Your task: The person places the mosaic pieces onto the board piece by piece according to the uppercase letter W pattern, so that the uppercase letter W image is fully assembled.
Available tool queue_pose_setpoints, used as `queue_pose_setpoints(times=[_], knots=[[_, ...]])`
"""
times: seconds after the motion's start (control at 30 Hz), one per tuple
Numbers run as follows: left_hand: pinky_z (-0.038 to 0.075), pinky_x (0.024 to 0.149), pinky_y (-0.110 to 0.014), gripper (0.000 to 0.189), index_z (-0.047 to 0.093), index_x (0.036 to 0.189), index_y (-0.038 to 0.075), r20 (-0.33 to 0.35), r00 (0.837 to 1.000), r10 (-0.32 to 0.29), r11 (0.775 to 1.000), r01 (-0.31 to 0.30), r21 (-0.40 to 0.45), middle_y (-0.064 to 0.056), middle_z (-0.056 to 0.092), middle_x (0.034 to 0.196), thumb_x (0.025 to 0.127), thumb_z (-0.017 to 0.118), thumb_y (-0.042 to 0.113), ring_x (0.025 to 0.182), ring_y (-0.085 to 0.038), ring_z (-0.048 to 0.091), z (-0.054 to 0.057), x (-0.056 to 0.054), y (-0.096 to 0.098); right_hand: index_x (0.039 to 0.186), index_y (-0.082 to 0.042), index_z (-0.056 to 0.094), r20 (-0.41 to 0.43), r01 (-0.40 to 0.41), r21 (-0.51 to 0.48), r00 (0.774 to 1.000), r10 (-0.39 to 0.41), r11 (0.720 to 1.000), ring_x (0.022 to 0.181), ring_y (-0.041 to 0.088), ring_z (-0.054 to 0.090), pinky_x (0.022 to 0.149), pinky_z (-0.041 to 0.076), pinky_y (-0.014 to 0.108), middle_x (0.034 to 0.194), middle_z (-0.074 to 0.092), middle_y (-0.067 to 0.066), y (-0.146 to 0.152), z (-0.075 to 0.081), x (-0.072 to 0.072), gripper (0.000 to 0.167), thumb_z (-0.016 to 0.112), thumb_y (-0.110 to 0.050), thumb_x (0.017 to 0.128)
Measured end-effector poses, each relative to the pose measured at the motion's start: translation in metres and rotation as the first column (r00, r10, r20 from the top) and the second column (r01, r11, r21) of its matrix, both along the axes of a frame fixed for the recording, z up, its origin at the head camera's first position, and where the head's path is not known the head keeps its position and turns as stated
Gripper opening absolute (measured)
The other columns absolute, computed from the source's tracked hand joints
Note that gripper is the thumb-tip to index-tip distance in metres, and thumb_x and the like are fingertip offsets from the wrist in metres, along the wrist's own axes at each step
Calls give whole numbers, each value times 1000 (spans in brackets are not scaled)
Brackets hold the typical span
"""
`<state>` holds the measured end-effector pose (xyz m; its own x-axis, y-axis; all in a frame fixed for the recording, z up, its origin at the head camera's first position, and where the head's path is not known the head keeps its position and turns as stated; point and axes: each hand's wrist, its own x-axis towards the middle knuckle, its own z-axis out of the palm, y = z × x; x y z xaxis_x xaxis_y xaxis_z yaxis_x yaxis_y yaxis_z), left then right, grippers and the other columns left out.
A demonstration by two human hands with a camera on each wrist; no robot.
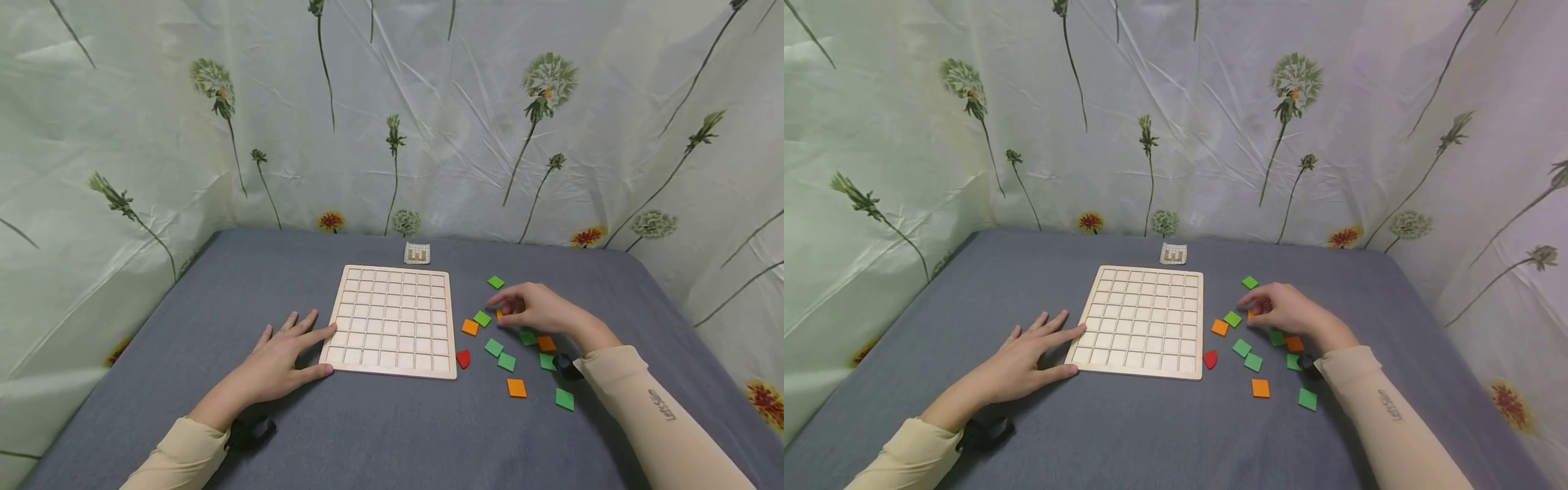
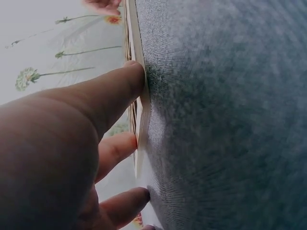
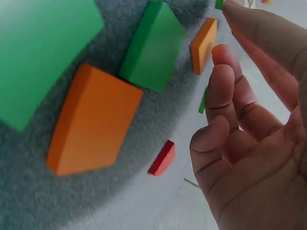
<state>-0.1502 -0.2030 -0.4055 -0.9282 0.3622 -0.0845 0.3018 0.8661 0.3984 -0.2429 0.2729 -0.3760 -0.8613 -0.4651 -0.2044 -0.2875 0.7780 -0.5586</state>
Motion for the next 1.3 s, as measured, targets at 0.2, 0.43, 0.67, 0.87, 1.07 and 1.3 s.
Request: queue_pose_setpoints(times=[0.2, 0.43, 0.67, 0.87, 1.07, 1.3], knots=[[11, 117, -89, 72, 48, 163, 33, 16, 999, -28, 998, 28, 51, -20, 30, 176, 99, 74, 53, 162, -58, 17, -2, -1, -6, 131, -8, 77, 20, -16, -30, 1000, 16, 999, 77, 16, 55, 66, 46, 26, 95, 69, 2, -4, -4, -1, 35, 81, -16, 97], [8, 118, -87, 70, 48, 163, 35, 34, 996, -82, 988, 76, 137, -18, 27, 177, 100, 74, 51, 163, -56, 14, -6, -4, -19, 127, -8, 79, 1, -13, -29, 1000, 14, 999, 71, 13, 51, 63, 42, 25, 87, 65, 0, -10, -6, 0, 38, 85, -27, 94], [9, 120, -85, 66, 51, 161, 33, 35, 994, -102, 979, 94, 182, -20, 29, 176, 100, 75, 45, 163, -55, 15, -6, -6, -26, 120, -10, 80, -40, -5, -2, 999, 5, 1000, 72, 14, 50, 63, 41, 26, 84, 62, -1, -15, -9, 0, 35, 87, -29, 92], [10, 121, -84, 64, 53, 160, 32, 32, 995, -95, 981, 87, 175, -19, 30, 176, 101, 74, 43, 163, -55, 15, -6, -7, -25, 117, -10, 80, -60, -9, 2, 998, 9, 1000, 72, 14, 50, 64, 42, 27, 83, 61, -1, -17, -10, 1, 31, 87, -28, 93], [11, 120, -84, 64, 54, 160, 31, 24, 996, -86, 984, 82, 160, -20, 32, 175, 100, 75, 41, 163, -56, 17, -5, -6, -22, 114, -9, 79, -81, 10, 28, 997, -8, 1000, 73, 14, 51, 65, 42, 28, 82, 60, -1, -17, -10, 1, 29, 87, -27, 93], [3, 122, -84, 67, 54, 160, 28, 74, 996, -48, 969, 29, 245, -21, 31, 175, 98, 80, 35, 164, -55, 13, -7, -8, -22, 106, -10, 77, -98, 34, 43, 995, -29, 998, 74, 14, 52, 65, 42, 27, 80, 60, -1, -14, -12, 1, 23, 87, -25, 92]])
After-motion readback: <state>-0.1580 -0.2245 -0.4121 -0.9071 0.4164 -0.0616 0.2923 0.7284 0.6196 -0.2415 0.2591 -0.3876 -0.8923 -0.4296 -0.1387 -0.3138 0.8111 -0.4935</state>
